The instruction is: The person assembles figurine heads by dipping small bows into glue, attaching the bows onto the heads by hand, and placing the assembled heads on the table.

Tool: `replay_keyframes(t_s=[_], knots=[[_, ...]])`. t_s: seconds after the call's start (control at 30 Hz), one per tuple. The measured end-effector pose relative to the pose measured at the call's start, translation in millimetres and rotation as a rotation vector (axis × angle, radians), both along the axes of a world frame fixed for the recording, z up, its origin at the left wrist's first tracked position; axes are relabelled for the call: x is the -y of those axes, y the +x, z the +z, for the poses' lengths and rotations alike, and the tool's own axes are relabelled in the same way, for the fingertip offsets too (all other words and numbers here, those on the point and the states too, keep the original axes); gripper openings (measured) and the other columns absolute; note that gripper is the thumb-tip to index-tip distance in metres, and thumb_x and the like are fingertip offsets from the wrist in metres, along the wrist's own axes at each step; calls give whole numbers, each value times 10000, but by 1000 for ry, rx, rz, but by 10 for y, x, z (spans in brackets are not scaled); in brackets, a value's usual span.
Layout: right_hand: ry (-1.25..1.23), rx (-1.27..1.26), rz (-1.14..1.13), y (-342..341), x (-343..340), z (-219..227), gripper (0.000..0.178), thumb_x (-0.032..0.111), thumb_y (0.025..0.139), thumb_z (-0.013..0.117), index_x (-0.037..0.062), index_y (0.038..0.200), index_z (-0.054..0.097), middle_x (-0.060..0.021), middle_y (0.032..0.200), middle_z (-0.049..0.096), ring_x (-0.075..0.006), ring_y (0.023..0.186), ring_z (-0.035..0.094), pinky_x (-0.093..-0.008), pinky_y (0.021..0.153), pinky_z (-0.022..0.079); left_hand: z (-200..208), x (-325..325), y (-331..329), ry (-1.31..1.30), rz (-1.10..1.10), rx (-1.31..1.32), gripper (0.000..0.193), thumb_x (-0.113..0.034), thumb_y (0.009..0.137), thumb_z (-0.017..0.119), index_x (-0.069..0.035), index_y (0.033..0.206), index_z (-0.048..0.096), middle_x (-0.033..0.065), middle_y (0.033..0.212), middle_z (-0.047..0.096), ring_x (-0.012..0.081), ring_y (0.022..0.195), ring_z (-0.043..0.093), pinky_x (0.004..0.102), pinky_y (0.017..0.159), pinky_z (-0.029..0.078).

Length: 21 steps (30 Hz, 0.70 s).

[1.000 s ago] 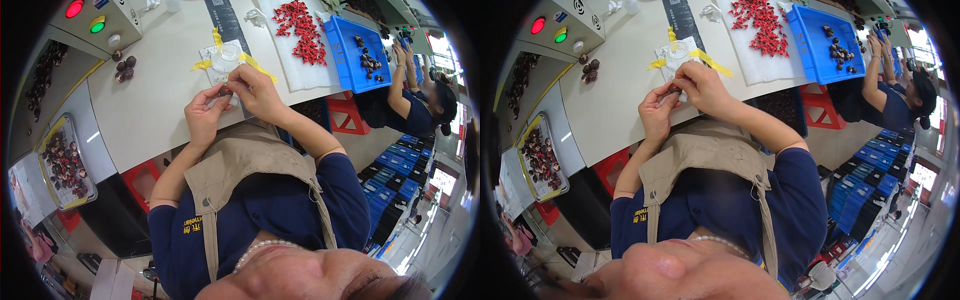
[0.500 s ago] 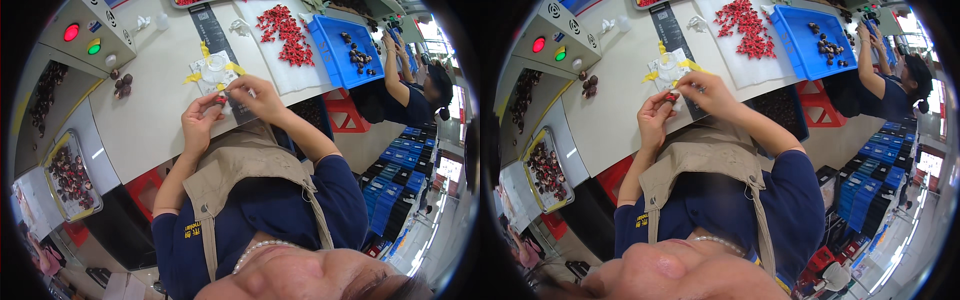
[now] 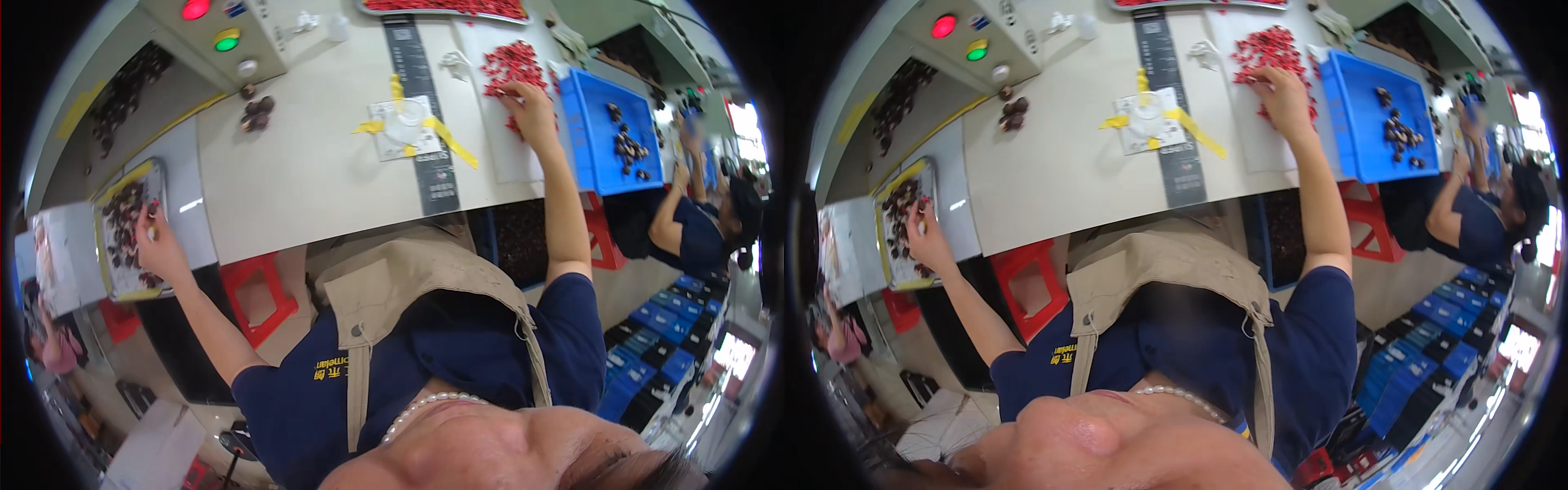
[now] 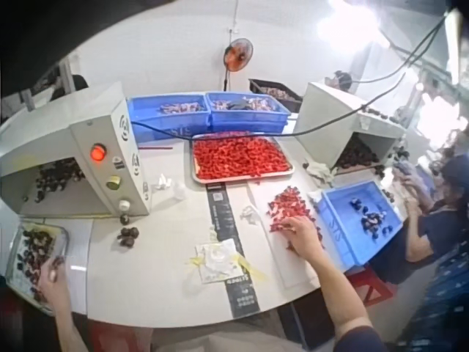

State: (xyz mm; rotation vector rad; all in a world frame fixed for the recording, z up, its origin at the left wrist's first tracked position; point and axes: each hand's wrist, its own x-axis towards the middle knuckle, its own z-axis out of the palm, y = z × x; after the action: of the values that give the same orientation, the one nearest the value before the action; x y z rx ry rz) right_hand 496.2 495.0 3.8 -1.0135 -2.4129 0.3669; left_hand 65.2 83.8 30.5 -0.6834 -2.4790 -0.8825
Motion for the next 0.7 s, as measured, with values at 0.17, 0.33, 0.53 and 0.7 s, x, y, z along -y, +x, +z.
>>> replay_keyframes(t_s=[0.17,0.33,0.53,0.7], knots=[[-48,0,19,-78,30,73,144,82,764,673,37,898,651,-101,865,642,-232,812,613,-327,747,477,122,392,-717,-511,287,-66,274,-255,841,605,-120,1077,645,101,902,681,300,802,648,400,695,500],[-24,-16,7,-137,80,74,111,102,769,670,51,867,671,-90,857,641,-239,816,607,-331,746,479,77,-112,-599,-257,-90,-180,203,-224,834,608,-131,1003,669,71,949,673,277,853,633,372,748,487],[136,-31,128,-115,7,-20,137,108,769,673,61,897,685,-98,869,628,-248,802,598,-341,737,474,-40,-1113,162,-199,-678,-153,206,-184,799,646,-130,997,658,32,928,654,236,843,611,319,767,448],[-55,-21,101,-203,-4,53,119,103,782,662,57,891,666,-106,809,592,-258,798,590,-351,729,466,-264,-1258,92,-110,-689,276,290,-128,786,669,-143,1074,635,-1,946,640,116,848,592,285,668,443]])
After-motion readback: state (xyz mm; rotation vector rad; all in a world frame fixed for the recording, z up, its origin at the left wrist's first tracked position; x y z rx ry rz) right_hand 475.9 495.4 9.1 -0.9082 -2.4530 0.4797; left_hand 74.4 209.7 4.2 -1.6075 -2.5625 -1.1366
